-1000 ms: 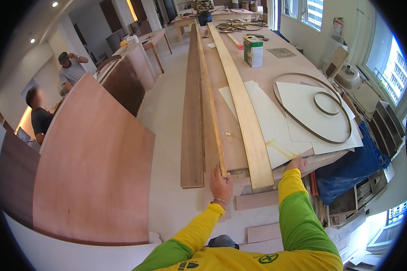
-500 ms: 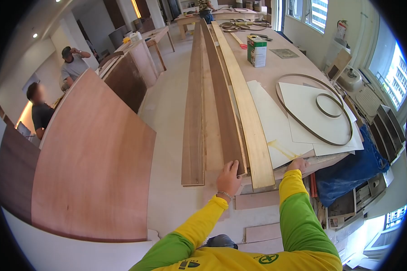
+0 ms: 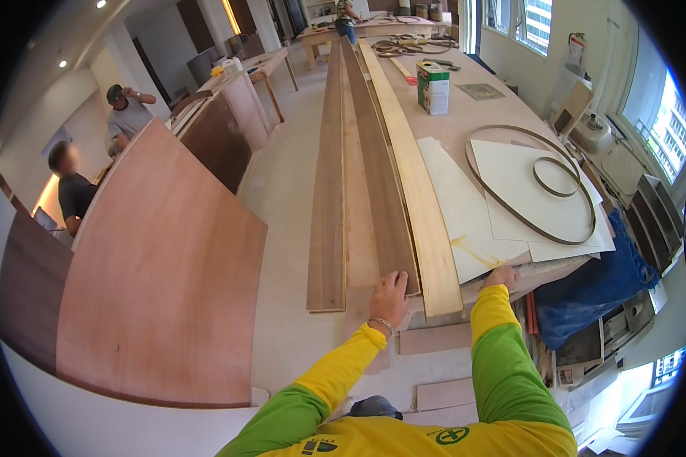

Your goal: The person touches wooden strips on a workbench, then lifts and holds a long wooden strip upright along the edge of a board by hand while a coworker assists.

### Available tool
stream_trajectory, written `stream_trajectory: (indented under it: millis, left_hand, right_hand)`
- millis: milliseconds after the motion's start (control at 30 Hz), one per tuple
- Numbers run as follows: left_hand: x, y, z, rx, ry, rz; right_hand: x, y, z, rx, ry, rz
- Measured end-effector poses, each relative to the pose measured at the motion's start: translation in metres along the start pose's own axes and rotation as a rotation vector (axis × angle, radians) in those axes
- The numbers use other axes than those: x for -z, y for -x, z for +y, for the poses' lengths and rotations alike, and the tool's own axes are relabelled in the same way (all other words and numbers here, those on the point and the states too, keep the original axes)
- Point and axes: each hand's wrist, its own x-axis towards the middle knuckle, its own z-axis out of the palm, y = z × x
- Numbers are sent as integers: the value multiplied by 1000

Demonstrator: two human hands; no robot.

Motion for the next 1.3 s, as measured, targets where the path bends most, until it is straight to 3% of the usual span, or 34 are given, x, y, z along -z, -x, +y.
stream_trajectory:
  millis: [267,367,433,533,600,800,1300]
  left_hand:
    - [10,8,-5,-55,-45,-133]
    - [36,5,-8,-140,95,-49]
    - [53,-9,-30,-138,53,141]
    - [57,-22,-95,44,52,183]
    - [64,-25,-126,223,-122,139]
    - [59,-11,-125,193,-223,8]
    - [51,-13,-142,205,-71,102]
  right_hand:
    - [20,30,18,65,-18,39]
    - [23,31,18,63,-13,28]
    - [22,30,18,61,-14,21]
    - [23,31,18,57,-12,19]
    - [24,30,15,58,-11,15]
    - [21,28,15,49,-9,8]
    - [11,16,13,16,11,67]
